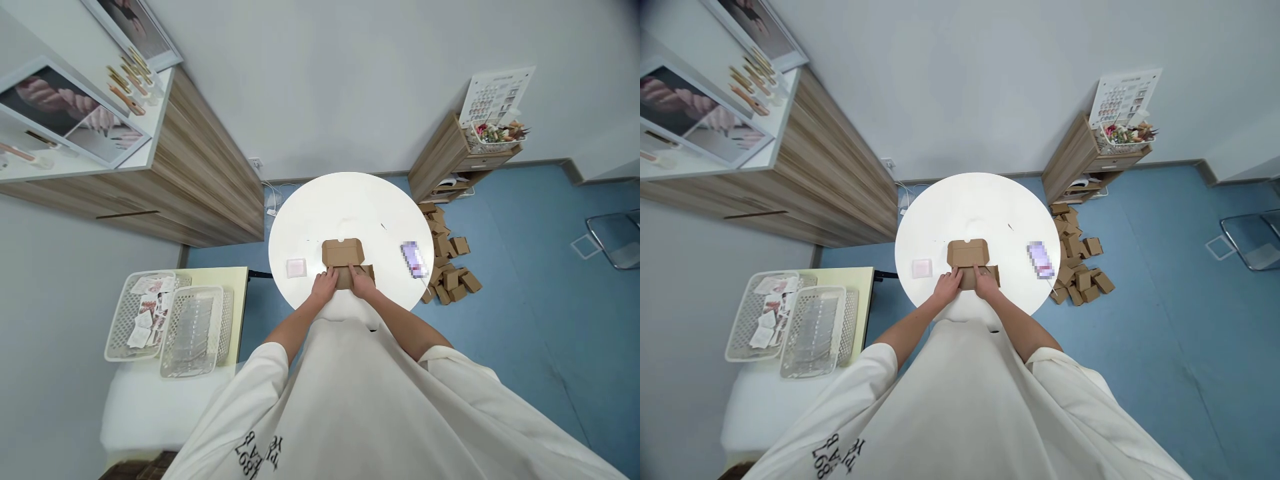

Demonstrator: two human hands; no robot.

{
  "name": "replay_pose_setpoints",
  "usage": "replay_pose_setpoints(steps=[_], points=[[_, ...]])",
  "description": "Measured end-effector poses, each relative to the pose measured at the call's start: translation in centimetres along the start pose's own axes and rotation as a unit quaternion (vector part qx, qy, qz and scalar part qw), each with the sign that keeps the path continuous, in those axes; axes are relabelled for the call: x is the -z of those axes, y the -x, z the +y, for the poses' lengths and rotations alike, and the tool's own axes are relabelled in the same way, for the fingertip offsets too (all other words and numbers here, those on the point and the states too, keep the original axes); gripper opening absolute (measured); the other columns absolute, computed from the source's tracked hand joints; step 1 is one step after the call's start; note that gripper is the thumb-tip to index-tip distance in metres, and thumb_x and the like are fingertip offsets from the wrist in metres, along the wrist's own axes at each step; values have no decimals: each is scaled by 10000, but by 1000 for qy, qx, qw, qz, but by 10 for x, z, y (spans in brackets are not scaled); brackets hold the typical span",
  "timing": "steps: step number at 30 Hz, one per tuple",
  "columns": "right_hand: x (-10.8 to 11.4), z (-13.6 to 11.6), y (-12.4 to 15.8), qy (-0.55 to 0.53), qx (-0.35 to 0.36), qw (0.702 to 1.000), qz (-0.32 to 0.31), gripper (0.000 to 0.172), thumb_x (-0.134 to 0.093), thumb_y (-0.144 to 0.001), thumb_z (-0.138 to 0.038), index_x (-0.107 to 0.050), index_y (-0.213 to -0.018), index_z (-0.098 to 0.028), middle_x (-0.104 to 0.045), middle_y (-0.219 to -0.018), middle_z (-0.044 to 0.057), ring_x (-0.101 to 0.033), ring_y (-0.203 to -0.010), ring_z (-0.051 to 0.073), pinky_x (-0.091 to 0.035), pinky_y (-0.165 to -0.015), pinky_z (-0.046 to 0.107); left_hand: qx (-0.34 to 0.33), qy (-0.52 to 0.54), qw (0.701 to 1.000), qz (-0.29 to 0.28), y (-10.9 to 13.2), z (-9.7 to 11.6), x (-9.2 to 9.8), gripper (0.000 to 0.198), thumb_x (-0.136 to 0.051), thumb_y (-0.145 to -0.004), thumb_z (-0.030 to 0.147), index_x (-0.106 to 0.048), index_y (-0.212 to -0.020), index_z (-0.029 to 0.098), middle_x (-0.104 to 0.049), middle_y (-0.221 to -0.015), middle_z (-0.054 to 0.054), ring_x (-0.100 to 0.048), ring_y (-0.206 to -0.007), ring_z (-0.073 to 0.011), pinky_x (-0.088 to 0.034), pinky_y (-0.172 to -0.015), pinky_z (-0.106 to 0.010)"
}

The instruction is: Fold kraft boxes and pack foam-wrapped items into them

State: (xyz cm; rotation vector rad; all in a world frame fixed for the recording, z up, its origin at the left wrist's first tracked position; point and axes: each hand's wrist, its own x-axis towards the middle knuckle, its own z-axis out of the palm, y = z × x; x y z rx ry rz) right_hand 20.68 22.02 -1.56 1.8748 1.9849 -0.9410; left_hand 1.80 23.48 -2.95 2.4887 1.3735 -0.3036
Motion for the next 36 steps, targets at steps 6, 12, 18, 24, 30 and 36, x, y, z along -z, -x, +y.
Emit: replay_pose_setpoints(steps=[6, 12, 18, 24, 30, 36], points=[[-26, 33, 43, 6, -33, 977, 213, 735, -491, -893, -202, -234, -1580, -245, -260, -1589, 135, -284, -1408, 320, -265, -1122, 445, -1, -1, 1000, -2, -1, 0, -4, 616, -662, -857, 211, -374, -1401, 214, -271, -1605, -197, -589, -1143, -305, -423, -917, -412], [-33, 59, 34, -30, -87, 985, 144, 770, -542, -861, -170, -255, -1568, -270, -215, -1598, 148, -434, -1284, 308, -386, -1000, 403, 3, 3, 1000, -11, -4, 1, -3, 614, -684, -845, 213, -383, -1381, 219, -279, -1596, -197, -620, -1095, -286, -430, -916, -404], [-17, 49, 7, -74, -80, 987, 119, 516, -539, -891, -178, -485, -1400, -242, -412, -1451, 143, -513, -1179, 274, -447, -880, 333, 10, -5, 1000, -25, -5, 4, 0, 607, -689, -830, 194, -393, -1359, 216, -287, -1595, -182, -609, -1113, -287, -443, -908, -399], [-5, 33, 10, -118, -46, 980, 155, 573, -401, -938, -121, -338, -1494, -245, -516, -1307, 117, -581, -1030, 214, -456, -803, 287, 8, 5, 1000, -28, -4, 4, 2, 602, -684, -830, 204, -390, -1355, 224, -289, -1591, -181, -619, -1105, -289, -446, -909, -405], [-15, 19, 20, -130, -21, 976, 171, 511, -462, -985, -327, -338, -1460, -187, -525, -1336, 126, -516, -1191, 230, -443, -931, 311, 9, 22, 1000, -21, -2, 5, 2, 622, -684, -825, 195, -386, -1371, 214, -284, -1588, -195, -628, -1097, -292, -442, -918, -408], [-14, 21, 27, -81, -20, 992, 92, 373, -433, -1021, -408, -491, -1328, -204, -561, -1253, 117, -577, -1068, 217, -439, -858, 296, 14, 34, 999, -15, -1, 5, 3, 594, -679, -832, 187, -407, -1359, 218, -283, -1586, -190, -624, -1108, -287, -438, -933, -407]])
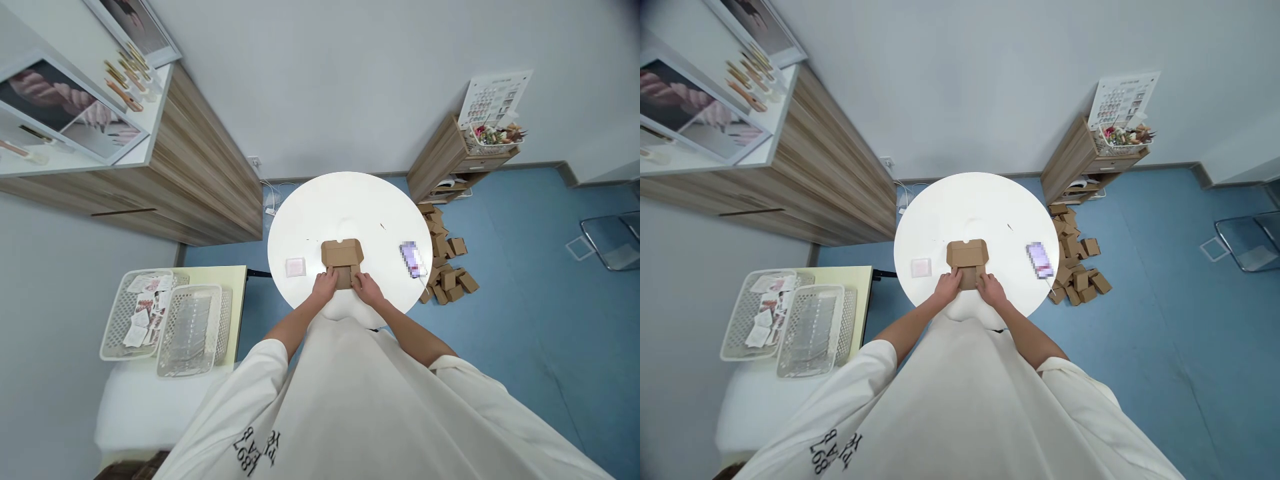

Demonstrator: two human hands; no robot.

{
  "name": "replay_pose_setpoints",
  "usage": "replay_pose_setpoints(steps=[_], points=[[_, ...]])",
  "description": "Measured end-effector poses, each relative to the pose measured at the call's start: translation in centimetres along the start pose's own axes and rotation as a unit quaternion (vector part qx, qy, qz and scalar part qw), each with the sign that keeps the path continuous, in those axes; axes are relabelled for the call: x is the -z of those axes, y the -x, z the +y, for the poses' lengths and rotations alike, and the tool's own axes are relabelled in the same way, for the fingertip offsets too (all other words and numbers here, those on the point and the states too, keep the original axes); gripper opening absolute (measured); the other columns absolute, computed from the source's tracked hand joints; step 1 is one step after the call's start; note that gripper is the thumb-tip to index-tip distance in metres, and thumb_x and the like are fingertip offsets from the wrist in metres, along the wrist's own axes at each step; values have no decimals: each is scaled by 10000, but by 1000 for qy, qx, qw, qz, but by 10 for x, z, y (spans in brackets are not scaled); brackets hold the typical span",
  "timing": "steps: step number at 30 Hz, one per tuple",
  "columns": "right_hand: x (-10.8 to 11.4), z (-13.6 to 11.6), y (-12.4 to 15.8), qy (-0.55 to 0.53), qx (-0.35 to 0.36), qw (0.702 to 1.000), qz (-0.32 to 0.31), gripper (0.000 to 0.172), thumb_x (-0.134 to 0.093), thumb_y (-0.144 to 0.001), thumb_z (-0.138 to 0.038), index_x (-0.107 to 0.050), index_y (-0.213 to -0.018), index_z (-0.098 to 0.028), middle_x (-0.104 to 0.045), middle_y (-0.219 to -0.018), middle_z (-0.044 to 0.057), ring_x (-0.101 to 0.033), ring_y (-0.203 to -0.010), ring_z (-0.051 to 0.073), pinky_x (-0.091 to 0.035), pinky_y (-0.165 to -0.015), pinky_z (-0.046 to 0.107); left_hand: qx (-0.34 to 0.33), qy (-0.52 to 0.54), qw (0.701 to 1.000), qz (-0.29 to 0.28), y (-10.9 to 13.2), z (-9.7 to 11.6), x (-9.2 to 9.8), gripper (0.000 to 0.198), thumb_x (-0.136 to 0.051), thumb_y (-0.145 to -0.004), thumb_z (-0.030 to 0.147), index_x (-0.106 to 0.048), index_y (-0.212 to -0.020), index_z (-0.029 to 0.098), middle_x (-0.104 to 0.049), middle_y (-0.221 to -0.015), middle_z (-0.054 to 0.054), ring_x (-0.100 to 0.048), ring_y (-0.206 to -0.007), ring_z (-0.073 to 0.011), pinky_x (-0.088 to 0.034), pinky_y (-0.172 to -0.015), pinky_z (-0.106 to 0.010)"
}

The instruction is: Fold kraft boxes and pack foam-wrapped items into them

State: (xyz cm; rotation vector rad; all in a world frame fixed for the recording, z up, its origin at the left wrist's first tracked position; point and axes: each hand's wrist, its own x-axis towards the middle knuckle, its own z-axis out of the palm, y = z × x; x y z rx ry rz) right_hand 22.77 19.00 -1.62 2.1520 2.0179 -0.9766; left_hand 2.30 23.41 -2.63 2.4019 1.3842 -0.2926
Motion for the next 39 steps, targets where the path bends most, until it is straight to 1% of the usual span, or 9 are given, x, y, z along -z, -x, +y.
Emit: replay_pose_setpoints(steps=[6, 9, 12, 17, 20, 22, 24, 33, 39], points=[[9, -7, -3, 161, 46, 985, -40, 371, -402, -1027, -385, -620, -1192, -134, -576, -1207, 174, -539, -1111, 289, -399, -933, 382, -8, -12, 1000, 11, 1, -1, -2, 553, -681, -831, 186, -434, -1326, 197, -277, -1590, -202, -624, -1107, -290, -440, -916, -403], [8, -14, -5, 196, 63, 977, -51, 395, -454, -1000, -405, -649, -1166, -105, -572, -1203, 213, -509, -1149, 325, -378, -971, 426, -7, -17, 1000, 11, 2, -2, -2, 550, -687, -824, 184, -446, -1318, 202, -289, -1591, -192, -623, -1104, -285, -437, -914, -398], [7, -20, -8, 206, 51, 975, -58, 399, -505, -974, -416, -643, -1175, -100, -560, -1212, 224, -495, -1162, 340, -381, -975, 443, -7, -21, 1000, 11, 3, -2, -1, 542, -692, -824, 196, -456, -1312, 201, -304, -1586, -189, -628, -1089, -281, -437, -907, -395], [10, -19, -10, 173, 29, 983, -48, 393, -563, -938, -292, -519, -1292, -126, -475, -1331, 198, -515, -1114, 303, -435, -911, 395, -9, -10, 1000, 17, 4, -4, -2, 514, -696, -829, 204, -475, -1292, 180, -308, -1578, -206, -629, -1074, -286, -442, -903, -406], [13, -15, -11, 147, 46, 987, -37, 568, -558, -899, -159, -369, -1435, -176, -283, -1530, 182, -501, -1131, 272, -450, -892, 367, -7, 11, 1000, 18, 5, -5, -3, 508, -689, -837, 197, -476, -1298, 198, -283, -1593, -198, -616, -1107, -293, -441, -925, -423], [15, -14, -14, 145, 59, 987, -39, 705, -560, -877, -130, -263, -1511, -208, -160, -1607, 160, -489, -1148, 267, -453, -904, 370, -4, 23, 1000, 14, 5, -6, -4, 510, -693, -840, 205, -477, -1302, 205, -276, -1596, -196, -611, -1126, -299, -441, -936, -432], [17, -12, -16, 152, 67, 985, -44, 773, -562, -870, -133, -204, -1550, -218, -112, -1634, 144, -485, -1154, 267, -451, -929, 377, -3, 29, 1000, 12, 5, -6, -4, 504, -692, -846, 214, -478, -1302, 204, -271, -1599, -196, -611, -1128, -299, -444, -940, -434], [20, -13, -22, 164, 80, 981, -65, 851, -528, -871, -136, -123, -1605, -286, -125, -1666, 58, -470, -1163, 276, -482, -904, 370, 1, 29, 999, 13, 6, -6, -8, 506, -688, -855, 229, -473, -1312, 196, -258, -1607, -208, -606, -1137, -307, -448, -941, -443], [22, -19, -27, 189, 86, 976, -70, 857, -535, -860, -127, -130, -1610, -221, -158, -1655, 113, -509, -1104, 290, -447, -947, 405, 4, 65, 998, 19, 10, -12, -3, 486, -621, -887, 223, -458, -1345, 220, -278, -1605, -167, -582, -1175, -300, -442, -964, -442]])
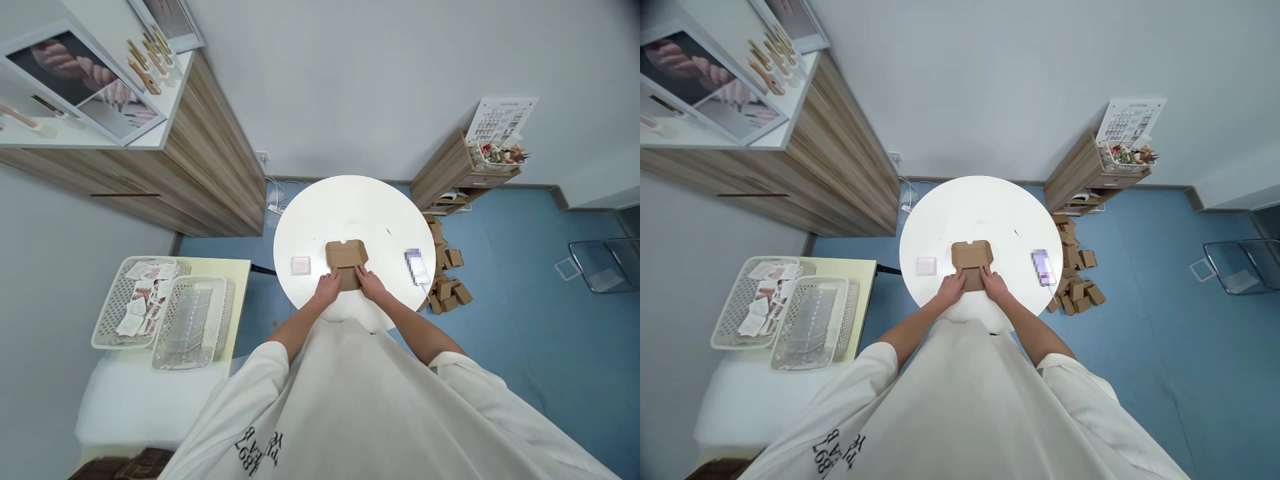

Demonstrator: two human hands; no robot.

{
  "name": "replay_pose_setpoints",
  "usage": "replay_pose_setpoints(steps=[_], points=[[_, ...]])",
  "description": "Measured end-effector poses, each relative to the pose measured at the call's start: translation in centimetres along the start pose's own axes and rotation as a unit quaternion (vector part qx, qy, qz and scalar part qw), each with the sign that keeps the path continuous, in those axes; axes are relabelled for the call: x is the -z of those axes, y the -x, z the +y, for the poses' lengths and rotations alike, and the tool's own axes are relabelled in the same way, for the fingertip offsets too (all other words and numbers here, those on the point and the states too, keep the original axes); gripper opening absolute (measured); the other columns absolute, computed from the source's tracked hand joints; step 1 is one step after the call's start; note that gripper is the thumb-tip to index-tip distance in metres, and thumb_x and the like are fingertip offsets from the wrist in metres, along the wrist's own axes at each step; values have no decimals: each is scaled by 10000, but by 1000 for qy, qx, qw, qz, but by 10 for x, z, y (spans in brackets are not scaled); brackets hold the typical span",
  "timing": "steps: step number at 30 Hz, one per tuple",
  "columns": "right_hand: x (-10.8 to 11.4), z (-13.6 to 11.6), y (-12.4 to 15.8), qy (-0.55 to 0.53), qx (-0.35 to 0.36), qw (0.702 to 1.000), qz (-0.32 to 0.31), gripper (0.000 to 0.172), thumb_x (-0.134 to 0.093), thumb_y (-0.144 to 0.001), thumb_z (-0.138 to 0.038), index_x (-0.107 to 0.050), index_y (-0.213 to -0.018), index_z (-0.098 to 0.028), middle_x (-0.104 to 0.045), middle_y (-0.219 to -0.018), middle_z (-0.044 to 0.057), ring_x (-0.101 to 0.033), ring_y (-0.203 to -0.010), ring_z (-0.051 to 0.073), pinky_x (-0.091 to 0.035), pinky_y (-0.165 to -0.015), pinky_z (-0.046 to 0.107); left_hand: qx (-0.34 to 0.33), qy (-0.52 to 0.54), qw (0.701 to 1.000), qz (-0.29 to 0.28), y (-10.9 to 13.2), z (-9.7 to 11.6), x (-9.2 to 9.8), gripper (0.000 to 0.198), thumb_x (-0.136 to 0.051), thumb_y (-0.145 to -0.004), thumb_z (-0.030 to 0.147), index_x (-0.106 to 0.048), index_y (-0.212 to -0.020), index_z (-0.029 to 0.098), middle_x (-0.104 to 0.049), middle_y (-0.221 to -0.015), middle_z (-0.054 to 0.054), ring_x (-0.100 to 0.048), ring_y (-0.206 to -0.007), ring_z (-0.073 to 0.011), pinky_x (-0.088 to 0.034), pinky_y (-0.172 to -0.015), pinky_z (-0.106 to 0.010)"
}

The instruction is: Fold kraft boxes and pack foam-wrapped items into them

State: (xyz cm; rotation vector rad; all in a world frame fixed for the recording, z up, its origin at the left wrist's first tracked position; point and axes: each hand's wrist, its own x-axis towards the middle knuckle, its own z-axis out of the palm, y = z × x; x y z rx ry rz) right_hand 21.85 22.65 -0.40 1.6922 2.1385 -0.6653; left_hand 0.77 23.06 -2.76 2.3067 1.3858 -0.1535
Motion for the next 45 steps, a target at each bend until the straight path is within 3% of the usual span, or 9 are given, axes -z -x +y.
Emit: replay_pose_setpoints(steps=[4, 7, 10, 12, 21, 25, 31, 37, 45], points=[[-1, -2, -1, 17, -2, 1000, 0, 844, -532, -867, -132, -133, -1608, -206, -178, -1645, 130, -521, -1106, 298, -436, -943, 401, 61, 70, 992, 91, 9, -30, 13, 418, -462, -975, 249, -434, -1390, 210, -444, -1477, -141, -534, -1238, -276, -436, -1010, -407], [-2, -3, 1, 23, -4, 1000, 0, 833, -508, -870, -125, -131, -1608, -211, -196, -1642, 117, -522, -1111, 296, -427, -957, 404, 214, 113, 958, 155, 15, -68, 22, 388, -413, -996, 292, -444, -1362, 167, -506, -1377, -169, -525, -1246, -290, -441, -1021, -412], [-2, -4, 2, 22, -5, 1000, 0, 835, -502, -865, -120, -131, -1608, -214, -200, -1642, 112, -524, -1109, 296, -426, -959, 408, 386, 157, 896, 154, 15, -103, 26, 472, -512, -956, 385, -432, -1350, 140, -515, -1360, -197, -523, -1257, -343, -448, -1009, -454], [-2, -5, 2, 24, -5, 1000, 1, 832, -500, -863, -116, -136, -1607, -204, -201, -1641, 124, -527, -1101, 300, -430, -948, 409, 438, 207, 866, 123, 11, -118, 26, 527, -563, -928, 436, -426, -1342, 140, -536, -1350, -200, -547, -1243, -350, -467, -979, -444], [-2, -6, 1, 49, -7, 999, 6, 879, -497, -868, -109, -56, -1618, -232, -192, -1646, 126, -542, -1082, 290, -444, -920, 396, 468, 294, 828, 95, -11, -133, 21, 528, -708, -837, 367, -437, -1255, 193, -588, -1310, -172, -581, -1230, -337, -469, -957, -408], [-5, -5, 0, 48, -1, 999, 15, 890, -506, -866, -101, -50, -1620, -228, -186, -1647, 129, -548, -1054, 289, -448, -893, 393, 482, 338, 802, 98, -11, -135, 22, 504, -786, -766, 332, -456, -1132, 228, -648, -1175, -141, -613, -1177, -340, -460, -935, -421], [-9, -1, -1, -11, 0, 999, 30, 933, -529, -842, -81, -56, -1624, -272, -230, -1636, 110, -538, -1077, 313, -430, -901, 413, 425, 402, 794, 166, 6, -117, 13, 397, -741, -800, 283, -441, -1059, 261, -653, -1015, -35, -677, -921, -207, -484, -802, -313], [-18, 6, -2, -72, 4, 996, 55, 946, -538, -817, -91, -78, -1623, -270, -295, -1611, 110, -528, -1104, 335, -411, -927, 437, 307, 508, 789, 158, 20, -64, 6, 417, -723, -790, 294, -436, -1090, 254, -642, -889, 25, -647, -734, -123, -481, -702, -243], [-25, 9, -1, -134, 5, 988, 80, 938, -551, -832, -132, -72, -1626, -274, -227, -1652, 91, -532, -1145, 340, -395, -960, 439, 277, 369, 885, 62, -14, 5, 12, 354, -701, -825, 294, -461, -1085, 276, -700, -938, 5, -674, -852, -176, -454, -738, -277]])
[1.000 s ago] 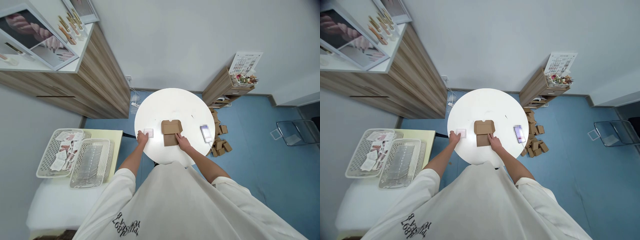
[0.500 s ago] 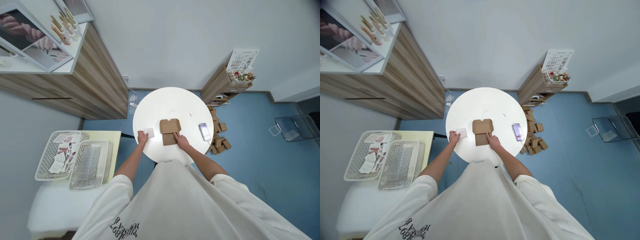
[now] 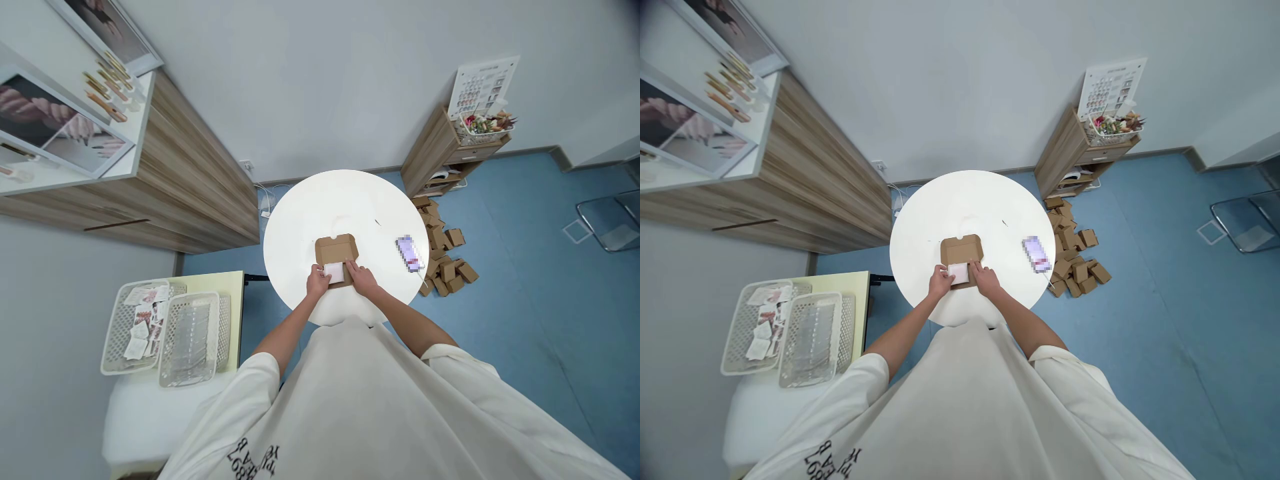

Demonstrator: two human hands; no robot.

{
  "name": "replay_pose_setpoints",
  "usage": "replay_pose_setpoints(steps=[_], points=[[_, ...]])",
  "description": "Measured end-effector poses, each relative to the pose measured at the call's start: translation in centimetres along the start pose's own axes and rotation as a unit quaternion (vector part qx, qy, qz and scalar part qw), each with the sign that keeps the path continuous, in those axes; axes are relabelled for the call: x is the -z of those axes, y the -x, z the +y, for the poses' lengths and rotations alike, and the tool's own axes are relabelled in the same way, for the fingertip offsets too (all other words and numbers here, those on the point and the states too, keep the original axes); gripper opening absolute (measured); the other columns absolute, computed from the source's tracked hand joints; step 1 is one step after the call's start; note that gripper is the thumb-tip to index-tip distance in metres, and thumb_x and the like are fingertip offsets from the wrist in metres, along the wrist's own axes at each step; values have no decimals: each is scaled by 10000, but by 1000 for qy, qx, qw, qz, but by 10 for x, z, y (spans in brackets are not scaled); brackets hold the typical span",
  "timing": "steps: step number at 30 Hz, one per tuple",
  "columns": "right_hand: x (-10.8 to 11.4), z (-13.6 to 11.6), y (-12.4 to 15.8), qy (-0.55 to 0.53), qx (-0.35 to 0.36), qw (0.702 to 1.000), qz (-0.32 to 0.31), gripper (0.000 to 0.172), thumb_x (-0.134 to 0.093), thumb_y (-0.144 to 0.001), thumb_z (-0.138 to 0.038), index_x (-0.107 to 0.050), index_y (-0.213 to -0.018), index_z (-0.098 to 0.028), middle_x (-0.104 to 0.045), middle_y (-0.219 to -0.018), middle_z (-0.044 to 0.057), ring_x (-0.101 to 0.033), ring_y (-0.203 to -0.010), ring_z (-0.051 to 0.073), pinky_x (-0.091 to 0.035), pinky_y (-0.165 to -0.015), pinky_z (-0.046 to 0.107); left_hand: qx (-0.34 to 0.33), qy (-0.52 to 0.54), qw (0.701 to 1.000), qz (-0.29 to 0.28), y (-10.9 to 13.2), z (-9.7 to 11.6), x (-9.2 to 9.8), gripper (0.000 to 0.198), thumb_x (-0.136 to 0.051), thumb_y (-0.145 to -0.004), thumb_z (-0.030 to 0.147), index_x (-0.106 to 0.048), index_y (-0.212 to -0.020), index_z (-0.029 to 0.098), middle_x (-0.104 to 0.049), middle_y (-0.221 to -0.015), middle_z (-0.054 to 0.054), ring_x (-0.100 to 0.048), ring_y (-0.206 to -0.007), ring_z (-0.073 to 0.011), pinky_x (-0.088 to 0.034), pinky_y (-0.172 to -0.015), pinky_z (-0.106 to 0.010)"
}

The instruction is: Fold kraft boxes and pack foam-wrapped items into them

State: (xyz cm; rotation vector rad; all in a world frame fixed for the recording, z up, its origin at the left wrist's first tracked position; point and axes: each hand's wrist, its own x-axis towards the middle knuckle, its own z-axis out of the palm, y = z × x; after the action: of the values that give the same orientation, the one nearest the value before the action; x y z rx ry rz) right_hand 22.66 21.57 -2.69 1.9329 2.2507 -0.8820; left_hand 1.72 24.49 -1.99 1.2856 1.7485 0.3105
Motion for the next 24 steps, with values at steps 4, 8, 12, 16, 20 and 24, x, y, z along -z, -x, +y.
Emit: replay_pose_setpoints(steps=[4, 8, 12, 16, 20, 24], points=[[2, 2, 1, 16, -2, 1000, 0, 958, -543, -828, -116, -41, -1628, -277, -201, -1663, 82, -541, -1138, 329, -406, -943, 416, 7, -102, 995, -21, -5, 13, -21, 322, -668, -860, 296, -463, -1106, 262, -706, -975, -32, -674, -937, -218, -441, -751, -306], [4, 2, 1, 46, -3, 999, -10, 964, -528, -834, -116, -2, -1627, -270, -192, -1665, 85, -552, -1114, 308, -425, -912, 391, -16, -170, 984, -44, -6, 23, -33, 278, -605, -902, 274, -473, -1145, 244, -685, -1054, -72, -662, -977, -240, -450, -754, -323], [6, 0, 2, 92, 3, 996, -13, 964, -537, -845, -131, 17, -1625, -247, -204, -1659, 106, -556, -1095, 298, -440, -881, 376, -109, -270, 956, -34, 0, 27, -34, 248, -509, -929, 202, -513, -1177, 214, -573, -1277, -135, -631, -1050, -256, -464, -812, -350], [8, -1, 4, 121, 8, 992, -19, 943, -538, -862, -145, 11, -1623, -242, -184, -1662, 120, -558, -1094, 287, -440, -879, 363, -219, -371, 896, -107, 8, 26, -29, 261, -467, -921, 140, -573, -1154, 190, -549, -1267, -143, -606, -1079, -272, -445, -924, -395], [10, -3, 6, 124, 6, 992, -24, 879, -504, -879, -140, -44, -1623, -231, -162, -1666, 129, -549, -1119, 295, -438, -894, 378, -251, -384, 875, -154, 10, 22, -23, 317, -489, -899, 121, -573, -1199, 182, -547, -1277, -144, -597, -1082, -279, -434, -975, -434], [12, -2, 13, 70, 17, 997, -7, 786, -483, -902, -163, -154, -1611, -243, -220, -1650, 115, -518, -1179, 316, -431, -946, 410, -264, -280, 913, -136, 8, 14, -15, 279, -534, -882, 136, -609, -1135, 227, -574, -1255, -119, -582, -1135, -276, -434, -1011, -416]])
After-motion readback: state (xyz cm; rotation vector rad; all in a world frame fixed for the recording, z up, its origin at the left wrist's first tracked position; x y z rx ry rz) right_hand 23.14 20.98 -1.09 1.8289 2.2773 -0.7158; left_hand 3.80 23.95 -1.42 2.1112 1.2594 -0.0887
